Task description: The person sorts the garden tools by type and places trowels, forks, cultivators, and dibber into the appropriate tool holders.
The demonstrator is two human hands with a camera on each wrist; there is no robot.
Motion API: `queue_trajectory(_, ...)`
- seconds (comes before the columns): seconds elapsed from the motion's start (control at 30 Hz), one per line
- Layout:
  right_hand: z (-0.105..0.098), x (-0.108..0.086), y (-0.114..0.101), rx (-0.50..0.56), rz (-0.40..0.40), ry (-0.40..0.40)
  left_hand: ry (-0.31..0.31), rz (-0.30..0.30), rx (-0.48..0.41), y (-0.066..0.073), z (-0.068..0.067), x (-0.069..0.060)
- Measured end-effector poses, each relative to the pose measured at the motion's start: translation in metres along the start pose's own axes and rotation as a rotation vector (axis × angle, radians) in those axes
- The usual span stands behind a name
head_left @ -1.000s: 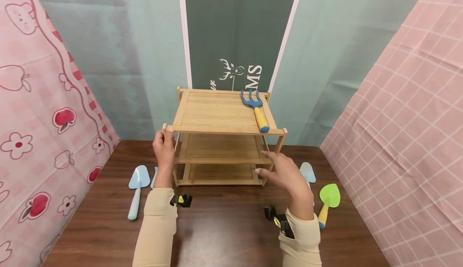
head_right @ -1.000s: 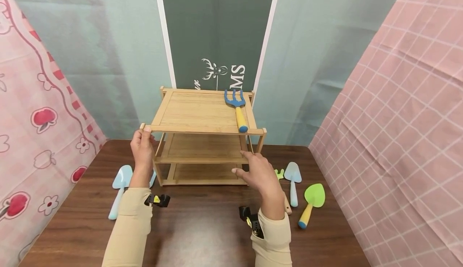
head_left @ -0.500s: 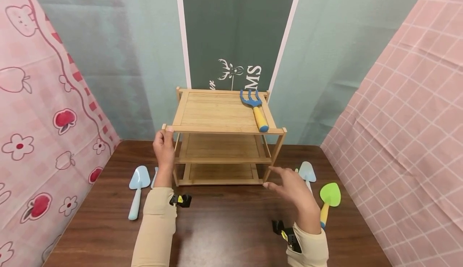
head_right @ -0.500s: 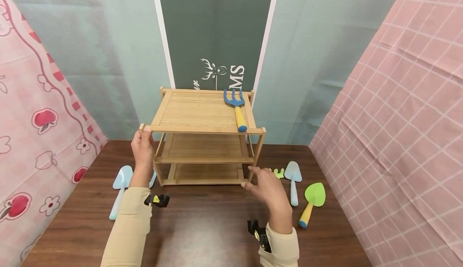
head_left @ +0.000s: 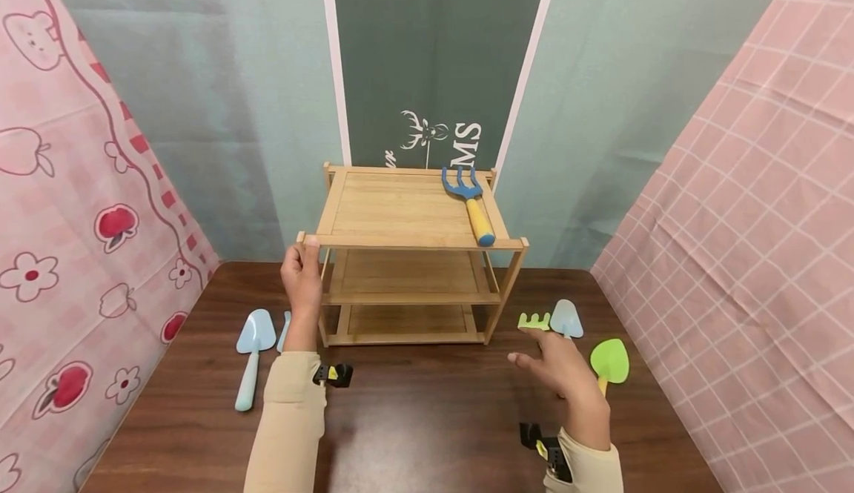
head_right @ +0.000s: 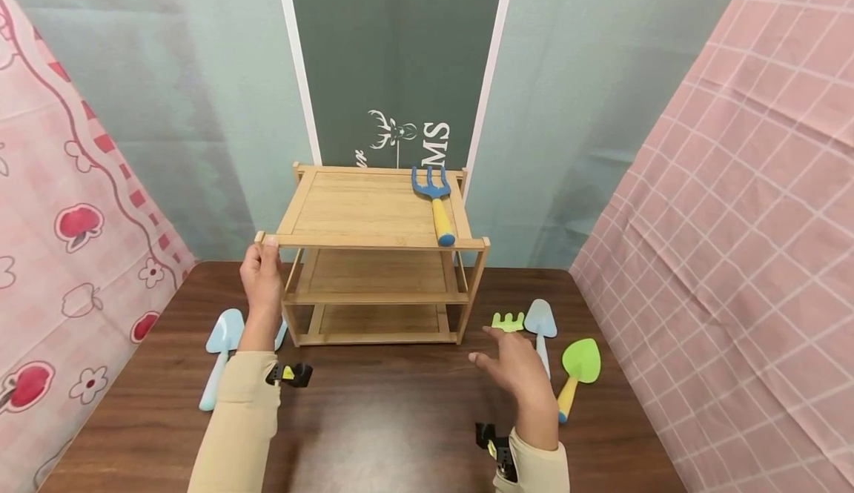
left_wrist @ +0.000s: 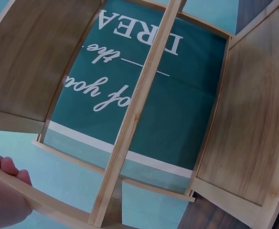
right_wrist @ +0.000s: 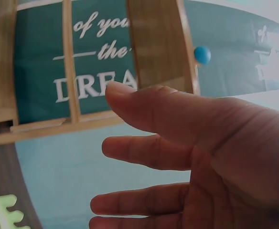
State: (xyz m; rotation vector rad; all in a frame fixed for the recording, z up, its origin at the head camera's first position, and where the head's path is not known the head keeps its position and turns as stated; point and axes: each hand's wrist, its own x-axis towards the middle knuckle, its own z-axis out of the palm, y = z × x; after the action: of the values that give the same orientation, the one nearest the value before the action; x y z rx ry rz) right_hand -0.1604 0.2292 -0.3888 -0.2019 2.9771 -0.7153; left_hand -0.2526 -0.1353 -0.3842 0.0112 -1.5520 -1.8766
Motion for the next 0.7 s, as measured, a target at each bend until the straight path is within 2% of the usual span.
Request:
queue_trajectory(0.23, 0.007, -0.007, 0.023, -0.032, 0.078, -0.029, 0.008, -0.027, 0.032, 0.002, 0.000, -0.002)
queue_trajectory(0.7, 0.017, -0.013, 0.051, -0.008, 0.133, -0.044, 0.011, -0.057, 0.020, 0.007, 0.002, 0.000)
